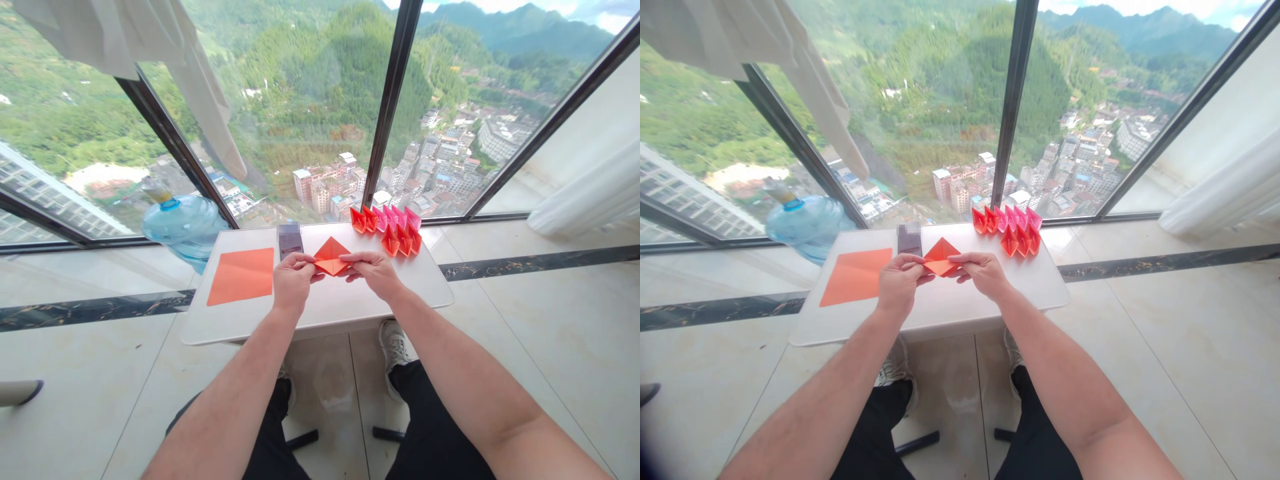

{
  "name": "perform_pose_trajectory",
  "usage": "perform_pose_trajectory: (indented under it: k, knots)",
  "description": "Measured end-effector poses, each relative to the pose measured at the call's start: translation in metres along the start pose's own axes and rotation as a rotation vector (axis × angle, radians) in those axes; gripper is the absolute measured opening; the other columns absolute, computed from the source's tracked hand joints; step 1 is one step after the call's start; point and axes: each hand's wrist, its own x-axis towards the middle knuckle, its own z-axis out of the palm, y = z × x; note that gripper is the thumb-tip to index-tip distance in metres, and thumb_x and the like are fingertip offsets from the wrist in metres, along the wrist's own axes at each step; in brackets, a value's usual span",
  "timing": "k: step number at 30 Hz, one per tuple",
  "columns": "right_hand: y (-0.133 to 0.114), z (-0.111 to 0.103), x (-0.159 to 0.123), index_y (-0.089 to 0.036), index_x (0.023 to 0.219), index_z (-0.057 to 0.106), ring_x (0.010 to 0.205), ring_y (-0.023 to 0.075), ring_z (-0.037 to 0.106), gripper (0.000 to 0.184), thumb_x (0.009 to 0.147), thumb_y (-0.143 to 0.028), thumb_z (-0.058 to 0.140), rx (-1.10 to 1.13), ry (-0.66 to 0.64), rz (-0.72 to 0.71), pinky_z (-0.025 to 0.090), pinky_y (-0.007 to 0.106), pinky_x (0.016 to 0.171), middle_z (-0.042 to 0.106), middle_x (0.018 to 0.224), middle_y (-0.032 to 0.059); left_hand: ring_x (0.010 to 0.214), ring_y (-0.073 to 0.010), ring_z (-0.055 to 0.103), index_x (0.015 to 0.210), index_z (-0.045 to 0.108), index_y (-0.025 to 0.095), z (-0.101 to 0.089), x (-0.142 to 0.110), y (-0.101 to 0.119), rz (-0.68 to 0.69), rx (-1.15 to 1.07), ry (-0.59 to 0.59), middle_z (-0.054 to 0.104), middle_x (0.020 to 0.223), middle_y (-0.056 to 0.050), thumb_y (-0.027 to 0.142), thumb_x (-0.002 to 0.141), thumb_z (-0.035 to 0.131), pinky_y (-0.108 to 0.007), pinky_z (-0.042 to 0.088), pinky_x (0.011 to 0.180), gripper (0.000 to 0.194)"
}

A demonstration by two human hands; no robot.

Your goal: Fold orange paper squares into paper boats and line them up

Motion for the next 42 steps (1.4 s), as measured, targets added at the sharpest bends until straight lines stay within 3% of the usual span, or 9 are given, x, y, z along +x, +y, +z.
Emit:
perform_pose_trajectory:
  k: [5,15,19,27,30,34,42]
  knots:
    - [0.002,0.000,0.000,-0.020,0.079,0.078,0.072,0.0180,0.073,0.014,0.072,-0.030,0.073,0.044,0.016,0.008,0.062,0.030,0.066,0.075,0.081,0.0042,0.069,-0.0184,0.071,0.076,0.060,0.017,-0.001,0.000,0.002,-0.040,-0.067,-0.004,0.069,0.069,-0.001,0.023,0.062,0.072,-0.038,0.060,0.072,0.019]
    - [-0.003,0.000,-0.001,-0.019,0.075,0.077,0.073,0.0191,0.072,0.011,0.069,-0.024,0.068,0.109,0.031,0.052,0.063,0.035,0.072,0.074,0.077,0.0037,0.071,-0.0183,0.070,0.075,0.059,0.016,-0.002,-0.002,0.008,-0.091,-0.137,-0.069,0.069,0.073,-0.002,0.025,0.061,0.073,-0.039,0.060,0.075,0.021]
    - [-0.002,-0.001,-0.001,-0.019,0.076,0.078,0.073,0.0187,0.072,0.013,0.070,-0.026,0.068,0.069,0.025,0.038,0.063,0.036,0.074,0.075,0.079,0.0038,0.068,-0.0164,0.068,0.077,0.056,0.017,-0.001,-0.003,0.008,-0.073,-0.091,-0.059,0.064,0.069,0.002,0.029,0.060,0.081,-0.037,0.060,0.071,0.032]
    - [0.002,0.002,0.000,-0.018,0.077,0.078,0.072,0.0181,0.071,0.014,0.070,-0.029,0.072,0.028,0.049,0.019,0.063,0.035,0.073,0.074,0.080,0.0039,0.073,-0.0180,0.070,0.102,0.056,0.017,-0.002,-0.002,0.007,-0.080,-0.102,-0.030,0.069,0.076,-0.002,0.025,0.062,0.081,-0.035,0.059,0.071,0.048]
    - [0.001,0.004,0.000,-0.019,0.075,0.078,0.070,0.0173,0.071,0.013,0.071,-0.028,0.070,0.019,0.057,0.006,0.063,0.034,0.073,0.075,0.080,0.0033,0.079,-0.0181,0.070,0.110,0.058,0.019,-0.002,-0.002,0.005,-0.133,-0.153,-0.070,0.071,0.088,-0.004,0.028,0.063,0.083,-0.032,0.056,0.071,0.054]
    - [-0.002,0.007,-0.002,-0.019,0.077,0.079,0.066,0.0154,0.069,0.014,0.071,-0.026,0.068,-0.036,0.078,-0.014,0.061,0.033,0.070,0.075,0.077,0.0018,0.084,-0.0187,0.068,0.094,0.069,0.016,0.003,-0.004,-0.002,-0.229,-0.176,-0.207,0.073,0.098,-0.008,0.033,0.060,0.086,-0.029,0.050,0.070,0.042]
    - [-0.006,0.011,-0.005,-0.018,0.080,0.077,0.069,0.0176,0.070,0.016,0.071,-0.030,0.072,-0.095,0.023,-0.046,0.059,0.033,0.067,0.074,0.075,0.0032,0.083,-0.0216,0.067,0.086,0.076,0.013,0.014,-0.009,-0.011,-0.174,-0.226,-0.145,0.075,0.089,-0.009,0.028,0.055,0.087,-0.035,0.049,0.079,0.036]
